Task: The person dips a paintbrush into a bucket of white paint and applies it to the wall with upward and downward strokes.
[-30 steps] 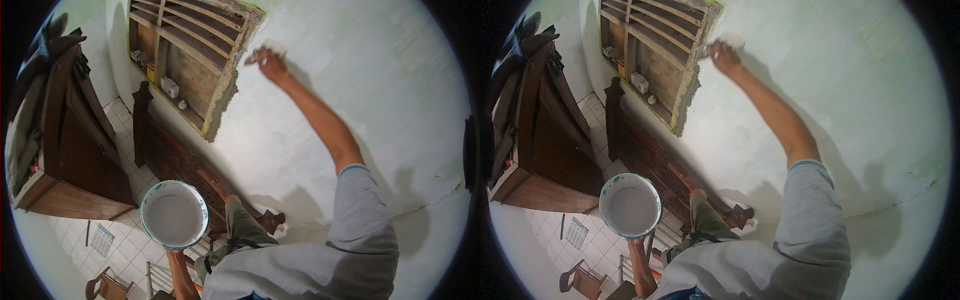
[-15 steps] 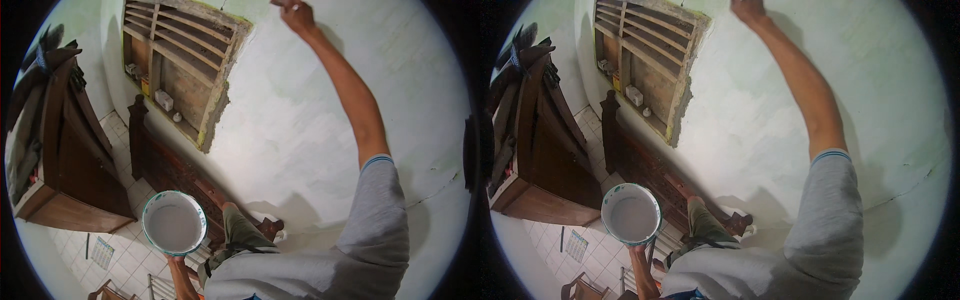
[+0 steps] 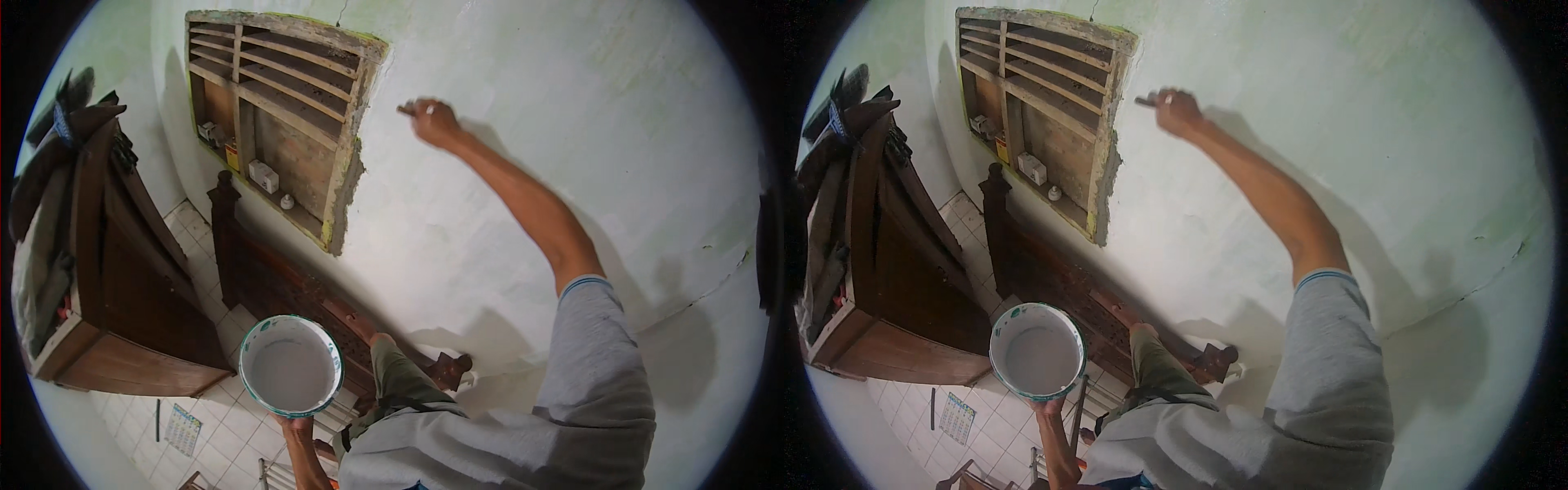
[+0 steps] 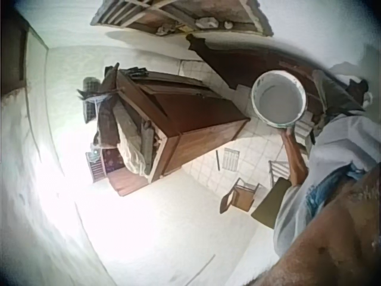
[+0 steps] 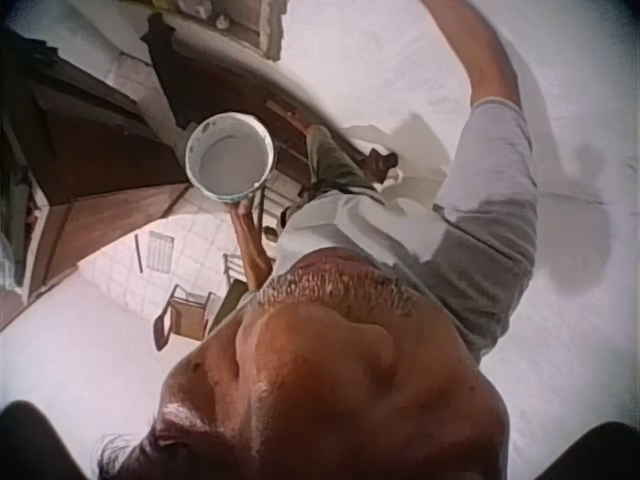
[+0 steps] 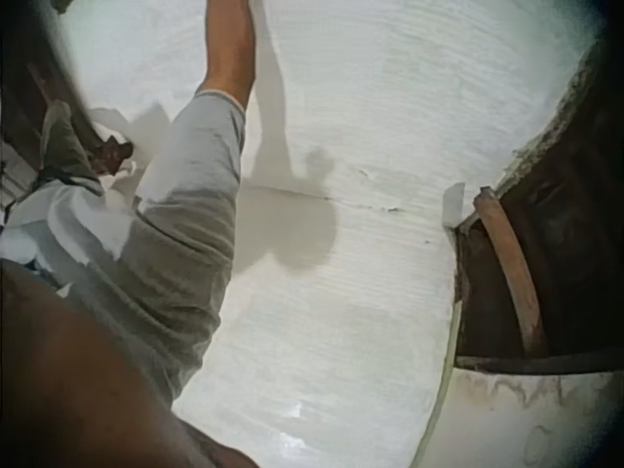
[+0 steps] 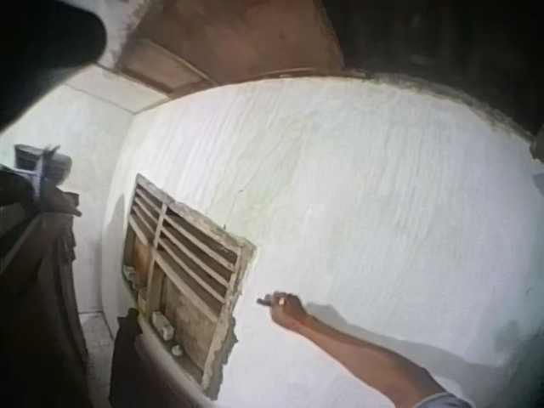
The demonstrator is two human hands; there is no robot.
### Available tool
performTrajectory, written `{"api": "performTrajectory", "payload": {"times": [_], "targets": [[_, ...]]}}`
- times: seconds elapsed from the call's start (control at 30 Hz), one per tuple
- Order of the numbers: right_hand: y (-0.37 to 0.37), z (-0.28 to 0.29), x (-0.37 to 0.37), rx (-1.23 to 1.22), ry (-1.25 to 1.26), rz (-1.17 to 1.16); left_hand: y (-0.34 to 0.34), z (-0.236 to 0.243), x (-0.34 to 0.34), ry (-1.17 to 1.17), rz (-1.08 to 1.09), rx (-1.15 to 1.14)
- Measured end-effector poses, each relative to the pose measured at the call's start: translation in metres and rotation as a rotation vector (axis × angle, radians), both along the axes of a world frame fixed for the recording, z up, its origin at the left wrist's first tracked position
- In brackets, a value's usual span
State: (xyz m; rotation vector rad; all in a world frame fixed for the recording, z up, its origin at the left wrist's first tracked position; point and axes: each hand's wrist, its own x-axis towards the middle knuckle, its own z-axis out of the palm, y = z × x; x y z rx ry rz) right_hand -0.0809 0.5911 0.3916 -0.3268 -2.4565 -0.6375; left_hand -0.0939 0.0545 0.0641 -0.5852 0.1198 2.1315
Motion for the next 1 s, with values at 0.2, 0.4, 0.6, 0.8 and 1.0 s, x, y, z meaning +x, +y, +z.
{"api": "performTrajectory", "payload": {"times": [0.2, 0.4, 0.6, 0.8, 1.0], "targets": [[-0.045, 0.164, 0.024, 0.498, 0.299, -0.131, 0.000, 0.016, 0.006, 0.029, 0.004, -0.054], [0.009, 0.071, 0.074, -0.031, 0.227, -0.033, 0.006, -0.002, 0.008, -0.091, -0.029, -0.056], [-0.052, -0.129, 0.062, -0.399, -0.230, -0.228, -0.005, -0.009, 0.008, -0.050, -0.032, -0.081], [-0.029, -0.088, 0.097, -0.468, 0.184, -0.003, -0.002, -0.017, 0.007, -0.030, -0.072, -0.095], [-0.085, 0.058, 0.113, 0.390, 0.354, 0.075, 0.008, -0.006, 0.008, -0.001, -0.082, -0.044]]}}
